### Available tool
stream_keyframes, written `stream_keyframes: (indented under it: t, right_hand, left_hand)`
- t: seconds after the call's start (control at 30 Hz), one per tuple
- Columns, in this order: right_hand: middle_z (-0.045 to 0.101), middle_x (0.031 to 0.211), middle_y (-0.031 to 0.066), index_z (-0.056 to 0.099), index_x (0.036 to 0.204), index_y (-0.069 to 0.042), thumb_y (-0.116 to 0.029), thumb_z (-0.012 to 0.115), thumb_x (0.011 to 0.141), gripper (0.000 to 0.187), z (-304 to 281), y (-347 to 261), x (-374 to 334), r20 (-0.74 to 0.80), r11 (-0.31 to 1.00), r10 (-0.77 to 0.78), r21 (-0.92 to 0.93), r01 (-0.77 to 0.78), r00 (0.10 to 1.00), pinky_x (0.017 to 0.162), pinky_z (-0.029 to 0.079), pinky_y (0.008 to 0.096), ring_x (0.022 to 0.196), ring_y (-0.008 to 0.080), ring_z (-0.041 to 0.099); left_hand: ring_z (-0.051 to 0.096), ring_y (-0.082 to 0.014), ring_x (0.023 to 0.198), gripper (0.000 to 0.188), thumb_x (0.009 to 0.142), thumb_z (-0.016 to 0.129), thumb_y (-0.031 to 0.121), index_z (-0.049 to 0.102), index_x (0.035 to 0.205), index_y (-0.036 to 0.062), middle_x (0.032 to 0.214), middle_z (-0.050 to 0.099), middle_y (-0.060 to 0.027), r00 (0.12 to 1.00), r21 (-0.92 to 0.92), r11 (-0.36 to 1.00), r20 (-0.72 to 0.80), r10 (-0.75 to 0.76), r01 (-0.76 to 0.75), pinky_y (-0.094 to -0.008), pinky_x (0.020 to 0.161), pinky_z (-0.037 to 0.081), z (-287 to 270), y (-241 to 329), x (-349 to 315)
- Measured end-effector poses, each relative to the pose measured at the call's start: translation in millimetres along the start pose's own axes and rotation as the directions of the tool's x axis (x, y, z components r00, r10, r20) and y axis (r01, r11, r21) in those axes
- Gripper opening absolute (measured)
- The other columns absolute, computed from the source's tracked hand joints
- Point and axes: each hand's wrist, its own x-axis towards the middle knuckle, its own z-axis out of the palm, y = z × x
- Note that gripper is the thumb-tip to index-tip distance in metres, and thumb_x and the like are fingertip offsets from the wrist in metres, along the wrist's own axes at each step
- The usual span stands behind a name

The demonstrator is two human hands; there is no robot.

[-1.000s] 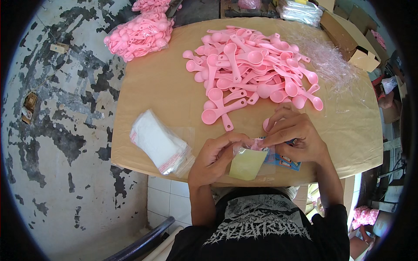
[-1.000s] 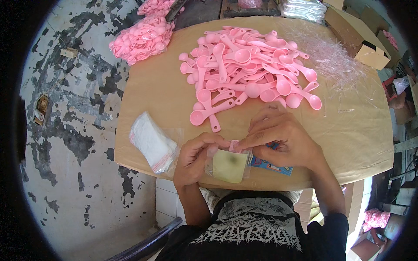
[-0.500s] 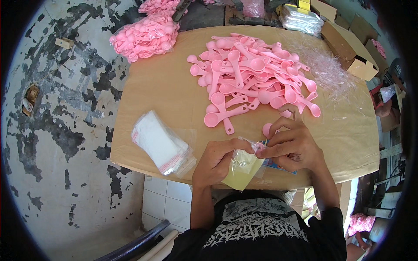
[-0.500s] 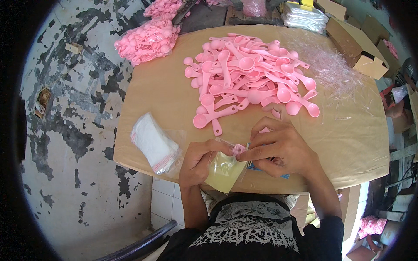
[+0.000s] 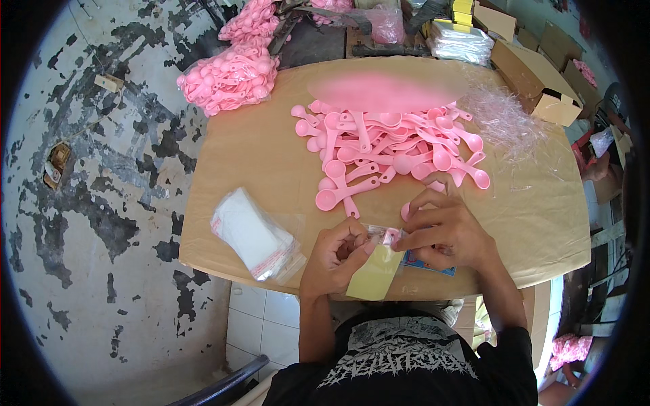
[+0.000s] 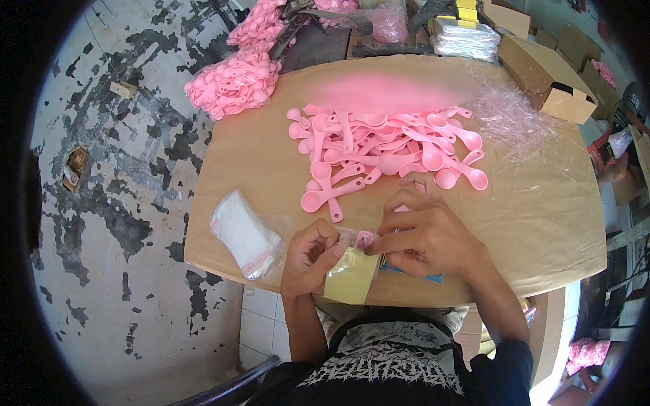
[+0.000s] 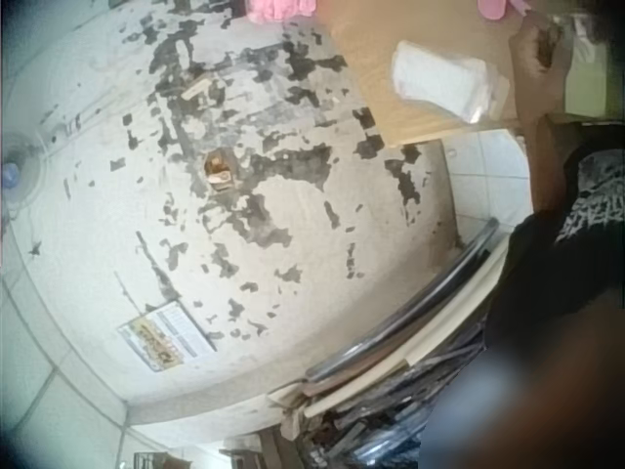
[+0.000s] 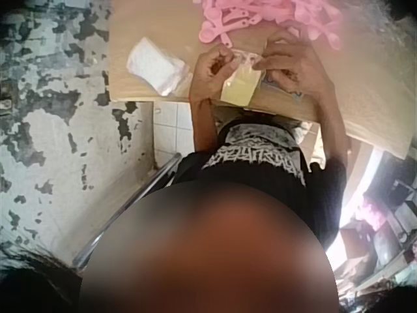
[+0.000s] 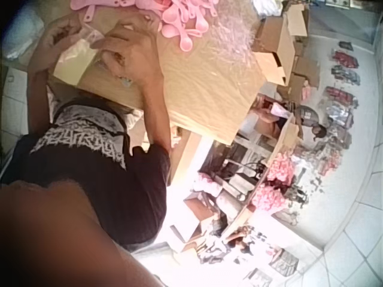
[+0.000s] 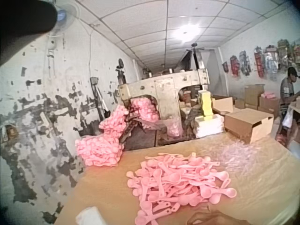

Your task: The person repeatedly picks up pink plastic spoons and small printed cards, places them into clear plastic bags, and seals the bags. The person handles the items one at a time, arranging them on a table covered with many loose spoons and stacks of cards.

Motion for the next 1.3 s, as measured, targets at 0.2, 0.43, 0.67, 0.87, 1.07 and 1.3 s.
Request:
stream_keyframes:
  t: [0.2, 0.43, 0.67, 0.87, 1.07, 1.3]
  right_hand:
    - [0.069, 0.088, 0.0017, 0.065, 0.113, -0.006, -0.008, 0.074, 0.073, 0.041, -1, 6, -3, -0.243, 0.891, 0.416, 0.302, -0.339, 0.876, 0.081, 0.049, 0.0341, 0.089, 0.0157, 0.062]
    - [0.067, 0.106, 0.0059, 0.059, 0.125, -0.004, -0.004, 0.082, 0.076, 0.054, 1, -31, -6, 0.092, 0.52, 0.694, 0.623, -0.585, 0.714, 0.078, 0.054, 0.0261, 0.092, 0.0124, 0.065]
    - [0.067, 0.103, 0.0137, 0.066, 0.108, 0.0, -0.029, 0.087, 0.067, 0.055, -185, -78, -81, 0.248, 0.764, 0.645, -0.22, -0.607, 0.723, 0.088, 0.048, 0.0373, 0.096, 0.0252, 0.066]
    - [0.068, 0.086, 0.0126, 0.068, 0.1, -0.004, -0.025, 0.069, 0.085, 0.026, -87, -75, 43, 0.176, 0.932, 0.334, -0.207, -0.297, 0.926, 0.075, 0.048, 0.0387, 0.084, 0.0274, 0.065]
    - [0.069, 0.093, 0.0182, 0.069, 0.101, -0.001, -0.031, 0.06, 0.094, 0.033, 71, 1, 125, 0.359, 0.999, 0.051, -0.008, -0.052, 0.932, 0.081, 0.052, 0.0461, 0.091, 0.0353, 0.065]
    - [0.067, 0.094, 0.0161, 0.065, 0.095, -0.002, -0.025, 0.065, 0.089, 0.024, 152, 31, 140, 0.486, 0.99, 0.096, -0.134, -0.034, 0.869, 0.085, 0.049, 0.0478, 0.096, 0.0349, 0.063]
  left_hand:
    - [0.062, -0.0091, 0.085, 0.03, 0.088, 0.07, -0.004, 0.047, 0.105, 0.0052, 0.107, 0.061, -0.0062, 0.998, -0.167, 0.984, -0.023, 0.06, -0.063, -0.0231, 0.067, 0.052, 5, -11, 5]
    - [0.053, -0.034, 0.128, 0.076, 0.088, 0.066, -0.006, 0.026, 0.151, 0.0051, 0.147, 0.044, -0.0245, 0.978, -0.262, 0.95, -0.161, 0.13, -0.17, -0.0389, 0.091, 0.057, 22, 28, -8]
    - [0.046, -0.0382, 0.135, 0.058, 0.089, 0.063, -0.003, 0.041, 0.143, 0.0007, 0.147, 0.044, -0.0263, 0.74, 0.237, 0.964, -0.626, 0.246, -0.12, -0.0478, 0.105, 0.046, -68, 18, -100]
    - [0.04, -0.0379, 0.14, 0.047, 0.088, 0.067, 0.012, 0.057, 0.133, 0.0021, 0.146, 0.05, -0.0173, 0.8, 0.8, 0.519, -0.509, 0.319, 0.302, -0.0512, 0.117, 0.024, -87, -9, -108]
    - [0.038, -0.0401, 0.14, 0.04, 0.091, 0.065, 0.02, 0.061, 0.128, 0.0048, 0.148, 0.048, -0.0166, 0.809, 0.828, 0.468, -0.487, 0.33, 0.308, -0.0535, 0.117, 0.02, -84, -18, -97]
    - [0.036, -0.0391, 0.142, 0.044, 0.092, 0.063, 0.02, 0.057, 0.133, 0.0047, 0.15, 0.046, -0.0167, 0.788, 0.818, 0.462, -0.517, 0.333, 0.342, -0.0529, 0.118, 0.019, -78, -18, -100]
